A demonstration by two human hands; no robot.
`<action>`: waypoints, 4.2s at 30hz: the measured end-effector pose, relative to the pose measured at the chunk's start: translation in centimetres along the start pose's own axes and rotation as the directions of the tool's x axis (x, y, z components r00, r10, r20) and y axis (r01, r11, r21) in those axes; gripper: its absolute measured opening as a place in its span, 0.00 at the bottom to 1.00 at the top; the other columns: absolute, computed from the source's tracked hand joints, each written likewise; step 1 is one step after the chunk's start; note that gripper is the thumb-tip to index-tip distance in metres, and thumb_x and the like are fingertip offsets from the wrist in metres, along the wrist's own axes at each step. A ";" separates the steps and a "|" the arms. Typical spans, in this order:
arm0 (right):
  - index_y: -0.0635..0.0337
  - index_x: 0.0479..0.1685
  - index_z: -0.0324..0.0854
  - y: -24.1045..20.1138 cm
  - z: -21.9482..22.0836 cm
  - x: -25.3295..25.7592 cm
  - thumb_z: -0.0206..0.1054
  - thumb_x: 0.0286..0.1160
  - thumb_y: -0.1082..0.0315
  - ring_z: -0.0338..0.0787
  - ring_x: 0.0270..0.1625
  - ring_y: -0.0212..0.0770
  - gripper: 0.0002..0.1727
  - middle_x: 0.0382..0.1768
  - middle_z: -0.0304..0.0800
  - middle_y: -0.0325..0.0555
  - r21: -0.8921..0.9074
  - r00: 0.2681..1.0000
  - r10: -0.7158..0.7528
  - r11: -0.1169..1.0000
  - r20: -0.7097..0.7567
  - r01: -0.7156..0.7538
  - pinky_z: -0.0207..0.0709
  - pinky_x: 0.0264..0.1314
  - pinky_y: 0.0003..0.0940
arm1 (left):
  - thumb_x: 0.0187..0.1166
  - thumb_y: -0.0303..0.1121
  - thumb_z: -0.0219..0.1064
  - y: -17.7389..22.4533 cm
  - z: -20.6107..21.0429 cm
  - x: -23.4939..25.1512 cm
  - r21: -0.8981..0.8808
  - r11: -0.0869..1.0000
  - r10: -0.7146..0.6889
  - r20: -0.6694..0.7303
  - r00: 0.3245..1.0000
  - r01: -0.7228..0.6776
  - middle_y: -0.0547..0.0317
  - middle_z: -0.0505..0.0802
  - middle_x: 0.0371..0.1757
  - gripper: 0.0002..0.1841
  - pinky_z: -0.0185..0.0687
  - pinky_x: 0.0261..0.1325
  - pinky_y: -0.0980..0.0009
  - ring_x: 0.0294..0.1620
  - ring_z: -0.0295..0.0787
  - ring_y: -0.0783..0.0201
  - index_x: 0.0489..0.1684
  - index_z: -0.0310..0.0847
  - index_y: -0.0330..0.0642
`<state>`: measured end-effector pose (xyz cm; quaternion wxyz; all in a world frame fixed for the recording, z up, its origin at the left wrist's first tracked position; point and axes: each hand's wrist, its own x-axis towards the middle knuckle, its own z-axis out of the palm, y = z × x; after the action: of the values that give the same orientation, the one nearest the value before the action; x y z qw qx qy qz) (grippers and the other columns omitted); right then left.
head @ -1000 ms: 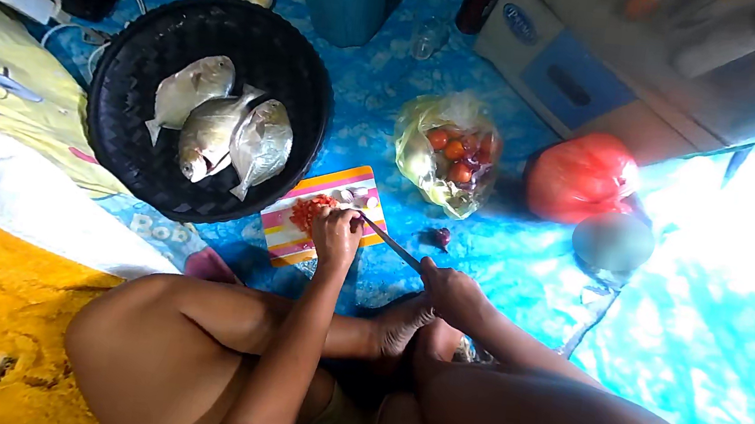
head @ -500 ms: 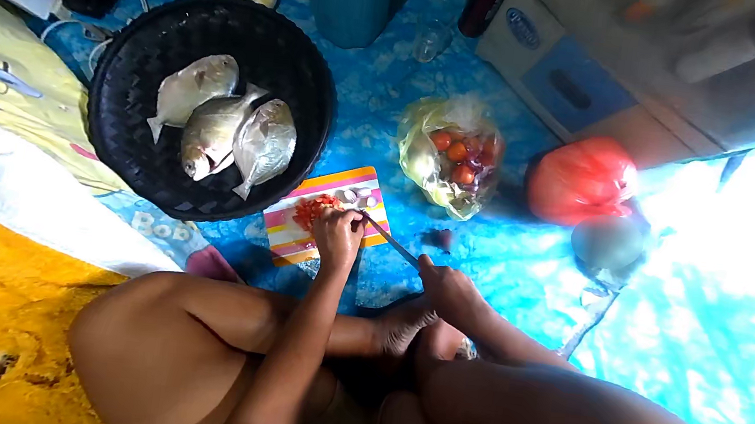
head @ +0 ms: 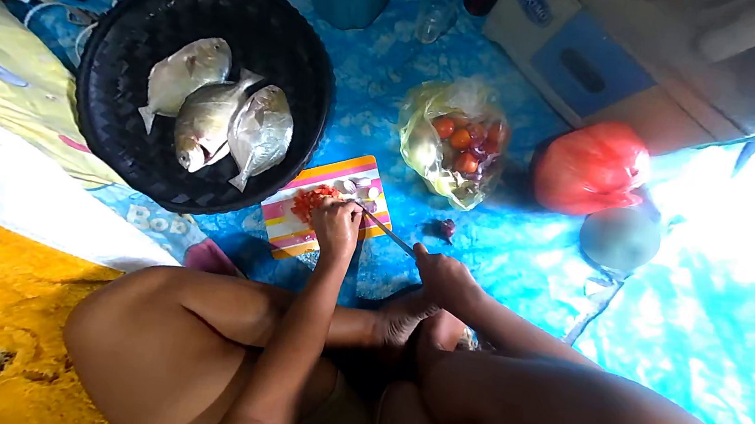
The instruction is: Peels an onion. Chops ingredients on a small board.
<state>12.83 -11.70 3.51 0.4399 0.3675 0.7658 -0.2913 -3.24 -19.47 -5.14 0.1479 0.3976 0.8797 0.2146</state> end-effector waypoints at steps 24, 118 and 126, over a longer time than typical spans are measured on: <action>0.62 0.78 0.66 2.4 -0.3 -1.3 0.42 0.98 0.60 0.88 0.64 0.70 0.22 0.57 0.87 0.71 0.112 0.995 -0.082 0.990 -0.052 0.088 0.78 0.64 0.65 | 0.70 0.30 0.77 -0.1 -0.1 0.3 0.023 0.996 0.090 -0.018 0.996 -0.090 0.45 0.93 0.59 0.10 0.76 0.64 0.41 0.65 0.83 0.37 0.48 0.94 0.42; 0.61 0.79 0.65 1.8 -0.5 -2.2 0.43 0.95 0.64 0.88 0.66 0.69 0.21 0.59 0.87 0.69 0.094 0.999 -0.017 0.995 -0.051 0.021 0.79 0.63 0.65 | 0.75 0.24 0.72 0.5 0.4 0.7 -0.041 0.990 0.135 -0.023 0.991 -0.136 0.48 0.98 0.46 0.06 0.79 0.64 0.42 0.57 0.91 0.41 0.40 0.96 0.41; 0.59 0.80 0.66 1.3 -1.3 -2.3 0.44 0.95 0.67 0.88 0.65 0.70 0.20 0.59 0.87 0.69 0.018 0.998 0.013 1.000 -0.057 -0.012 0.80 0.60 0.66 | 0.76 0.25 0.71 0.7 0.3 0.5 0.080 0.991 0.111 -0.025 0.994 -0.108 0.48 0.98 0.48 0.06 0.76 0.63 0.41 0.59 0.90 0.40 0.41 0.96 0.41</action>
<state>14.07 -10.71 5.97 0.4166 0.3844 0.7731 -0.2847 -2.94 -18.57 -5.10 0.1075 0.4476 0.8664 0.1935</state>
